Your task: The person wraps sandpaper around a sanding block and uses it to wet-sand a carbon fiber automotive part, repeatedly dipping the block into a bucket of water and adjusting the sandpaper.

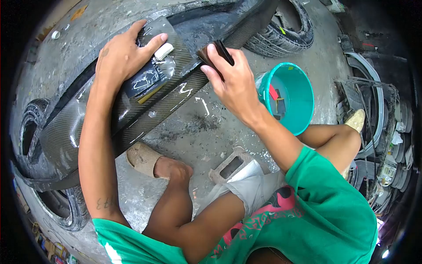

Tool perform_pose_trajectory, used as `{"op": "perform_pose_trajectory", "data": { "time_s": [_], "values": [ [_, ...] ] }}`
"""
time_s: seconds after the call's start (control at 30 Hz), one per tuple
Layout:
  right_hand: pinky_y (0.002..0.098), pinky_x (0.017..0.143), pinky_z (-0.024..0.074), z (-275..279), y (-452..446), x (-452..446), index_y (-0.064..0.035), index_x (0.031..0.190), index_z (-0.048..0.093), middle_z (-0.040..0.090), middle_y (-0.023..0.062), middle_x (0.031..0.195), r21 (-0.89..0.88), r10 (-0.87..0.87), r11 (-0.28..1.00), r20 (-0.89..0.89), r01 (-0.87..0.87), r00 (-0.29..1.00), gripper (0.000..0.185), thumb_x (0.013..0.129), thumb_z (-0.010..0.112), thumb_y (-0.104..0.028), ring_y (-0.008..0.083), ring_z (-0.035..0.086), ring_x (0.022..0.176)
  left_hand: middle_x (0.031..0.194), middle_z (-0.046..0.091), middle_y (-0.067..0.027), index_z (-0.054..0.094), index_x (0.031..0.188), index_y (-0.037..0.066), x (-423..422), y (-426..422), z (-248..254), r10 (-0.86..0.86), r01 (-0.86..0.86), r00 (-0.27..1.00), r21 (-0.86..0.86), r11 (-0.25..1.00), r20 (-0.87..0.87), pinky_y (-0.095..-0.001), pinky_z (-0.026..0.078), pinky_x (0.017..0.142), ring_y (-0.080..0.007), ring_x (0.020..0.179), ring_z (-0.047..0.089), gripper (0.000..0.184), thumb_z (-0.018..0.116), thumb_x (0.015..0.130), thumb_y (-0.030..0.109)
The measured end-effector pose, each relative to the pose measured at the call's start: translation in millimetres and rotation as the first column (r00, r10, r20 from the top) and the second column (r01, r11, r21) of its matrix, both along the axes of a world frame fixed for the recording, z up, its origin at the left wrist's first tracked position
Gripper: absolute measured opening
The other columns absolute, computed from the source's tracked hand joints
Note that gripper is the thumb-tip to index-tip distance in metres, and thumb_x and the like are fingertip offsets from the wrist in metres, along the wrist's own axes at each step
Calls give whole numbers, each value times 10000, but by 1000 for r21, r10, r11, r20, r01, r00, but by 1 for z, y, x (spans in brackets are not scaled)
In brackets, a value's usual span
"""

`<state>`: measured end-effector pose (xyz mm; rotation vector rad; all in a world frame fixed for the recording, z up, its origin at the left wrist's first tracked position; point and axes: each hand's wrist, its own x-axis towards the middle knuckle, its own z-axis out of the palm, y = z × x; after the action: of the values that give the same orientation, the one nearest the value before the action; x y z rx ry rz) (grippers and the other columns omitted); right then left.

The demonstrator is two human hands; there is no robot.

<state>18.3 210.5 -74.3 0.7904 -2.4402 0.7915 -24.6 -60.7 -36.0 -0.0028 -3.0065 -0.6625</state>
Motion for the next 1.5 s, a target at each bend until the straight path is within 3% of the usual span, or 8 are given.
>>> {"op": "perform_pose_trajectory", "data": {
  "time_s": [0.2,0.3,1.27,1.33,1.37,1.43,1.47,1.5],
  "values": [
    [501,854,542,3,-2,-35,-42,1310,685,621,280,1096,39,-157,987,-20,158,987,440,904,800,-167,439,624,1004,1232,715,-326,606,1485,82,-3,-3,-12,-21,22,998,22,1000,-56,-495,499,1059,-457,1207,683,936,632,874,789],
    [501,838,531,-6,-2,10,-21,1288,693,614,284,1090,24,-25,999,-9,26,1000,422,901,802,-150,434,620,991,1237,711,-332,614,1476,75,-3,-3,-5,-10,10,999,-11,1000,-30,-491,501,1061,-472,1204,680,944,638,866,794],
    [456,905,549,3,7,-28,-38,1342,689,622,274,1110,8,17,1000,-12,-17,1000,474,918,790,-223,430,634,1030,1178,743,-301,570,1516,106,-9,-8,-13,-8,9,999,33,999,-44,-477,517,1026,-435,1143,719,937,634,875,787],
    [366,850,581,37,11,-37,-7,1308,712,710,164,1138,-246,29,964,480,103,877,411,1020,724,-300,253,726,942,1229,735,-270,548,1532,92,-6,-8,-9,-1,4,997,44,999,-71,-452,526,1012,-379,1153,720,883,654,919,718],
    [343,841,594,54,17,-26,-2,1379,649,710,169,1161,-515,257,841,648,165,717,439,1059,659,-303,239,733,924,1266,721,-244,550,1528,83,-8,-12,-17,41,5,983,246,969,-178,-432,525,1009,-338,1167,710,833,666,943,665],
    [331,866,637,72,41,-7,15,1544,442,680,226,1261,-808,725,541,589,233,357,546,1135,497,-343,241,744,975,1326,686,-189,611,1475,72,-8,-17,-11,138,40,942,510,859,-307,-408,521,1020,-286,1188,666,759,747,930,583],
    [331,866,637,71,52,6,15,1544,442,680,226,1261,-809,720,542,586,227,371,546,1135,497,-343,241,744,975,1326,686,-189,611,1475,72,-2,-13,-6,132,54,939,512,857,-319,-408,521,1020,-286,1188,666,759,747,930,583],
    [354,885,647,74,56,22,-1,1498,487,681,208,1259,-829,808,393,518,398,281,539,1129,493,-393,250,736,1029,1317,694,-183,636,1448,74,6,-7,3,107,107,914,485,868,-392,-403,511,1032,-276,1192,666,708,758,935,546]
  ]
}}
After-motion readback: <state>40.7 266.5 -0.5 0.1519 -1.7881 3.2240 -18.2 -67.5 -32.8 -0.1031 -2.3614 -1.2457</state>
